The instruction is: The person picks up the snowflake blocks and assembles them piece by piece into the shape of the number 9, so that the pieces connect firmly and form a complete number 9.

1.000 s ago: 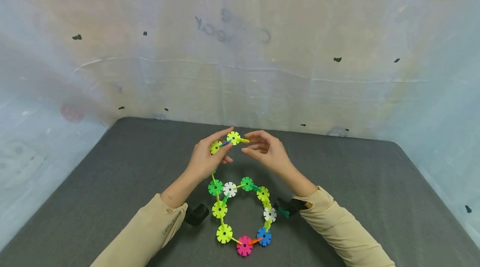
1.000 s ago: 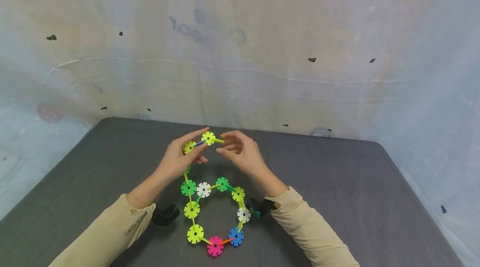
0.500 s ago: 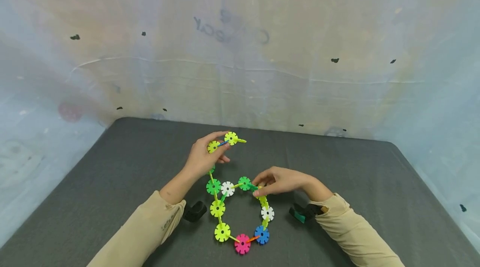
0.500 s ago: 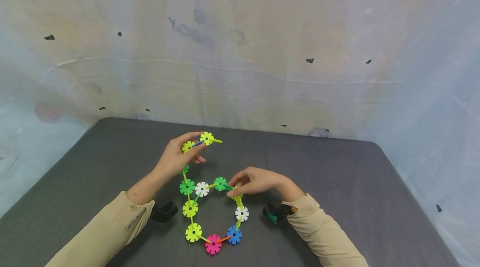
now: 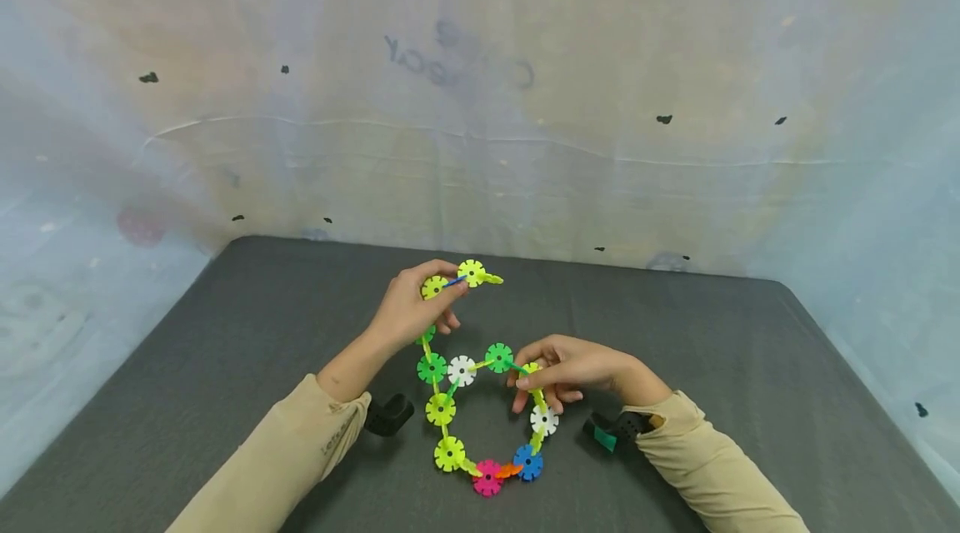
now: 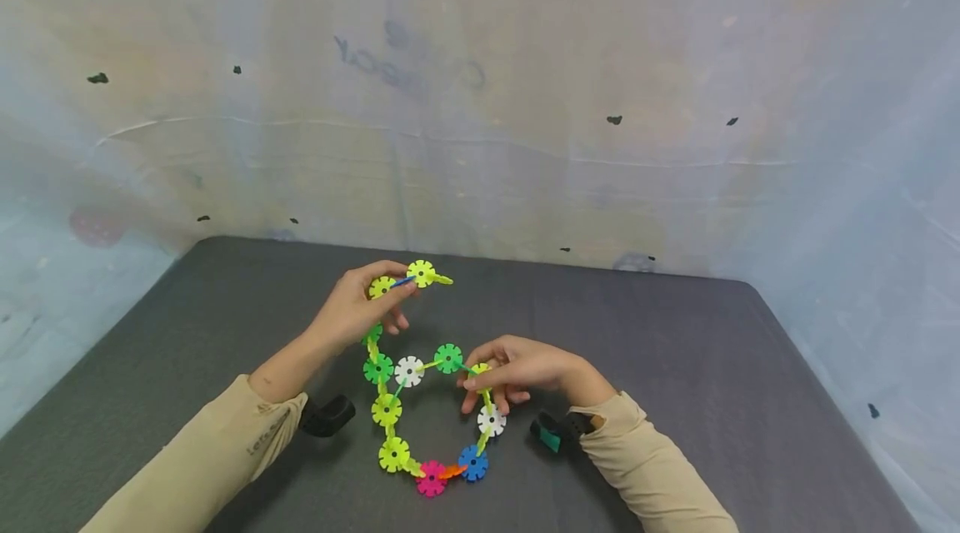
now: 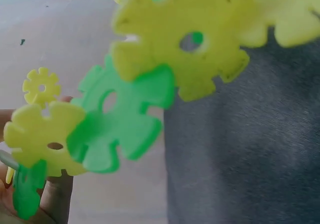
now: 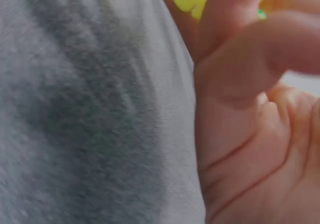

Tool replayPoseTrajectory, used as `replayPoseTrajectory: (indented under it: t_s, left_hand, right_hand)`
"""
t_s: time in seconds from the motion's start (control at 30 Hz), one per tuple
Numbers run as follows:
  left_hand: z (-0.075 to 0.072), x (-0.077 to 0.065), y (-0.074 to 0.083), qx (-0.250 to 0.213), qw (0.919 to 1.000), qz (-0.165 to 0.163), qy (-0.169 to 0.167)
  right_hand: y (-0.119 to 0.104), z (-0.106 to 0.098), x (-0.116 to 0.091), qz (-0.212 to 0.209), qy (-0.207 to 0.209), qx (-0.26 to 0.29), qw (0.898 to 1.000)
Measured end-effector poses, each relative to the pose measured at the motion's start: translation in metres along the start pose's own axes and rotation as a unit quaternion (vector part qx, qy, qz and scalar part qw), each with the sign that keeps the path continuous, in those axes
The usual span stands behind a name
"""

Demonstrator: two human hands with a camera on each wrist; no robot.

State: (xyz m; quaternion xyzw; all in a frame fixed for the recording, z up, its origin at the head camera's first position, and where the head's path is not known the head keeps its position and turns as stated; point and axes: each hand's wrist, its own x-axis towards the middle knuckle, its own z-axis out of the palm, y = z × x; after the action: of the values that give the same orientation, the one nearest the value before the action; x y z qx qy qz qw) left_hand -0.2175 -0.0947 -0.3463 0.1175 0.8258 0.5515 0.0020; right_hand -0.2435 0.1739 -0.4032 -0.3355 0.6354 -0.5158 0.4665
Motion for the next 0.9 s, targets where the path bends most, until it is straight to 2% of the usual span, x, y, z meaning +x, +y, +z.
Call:
replayPoseTrajectory:
  t_s: [0.1, 0.33, 0.5, 0.7, 0.9]
  left_hand:
    - [-0.001, 0.001, 0.007, 0.003, 0.9999, 0.012, -0.004]
    - [-0.005, 0.002, 0.021, -0.001, 0.9995, 0.031, 0.003]
    - [-0.006, 0.005, 0.027, -0.003, 0.9988, 0.048, 0.004]
    - [-0.008, 0.006, 0.03, 0.002, 0.9982, 0.059, 0.014]
    - [-0.01, 0.005, 0.026, -0.007, 0.997, 0.074, 0.02]
  right_hand:
    - [-0.004, -0.002, -0.002, -0.017, 0.007, 0.01, 1.0]
    - [-0.017, -0.005, -0.007, -0.052, 0.07, -0.062, 0.994]
    - [-0.023, -0.005, -0.009, -0.069, 0.104, -0.069, 0.99]
    - [-0.023, -0.004, -0.009, -0.098, 0.117, -0.069, 0.986]
    - [-0.021, -0.002, -0.009, -0.12, 0.131, -0.065, 0.982]
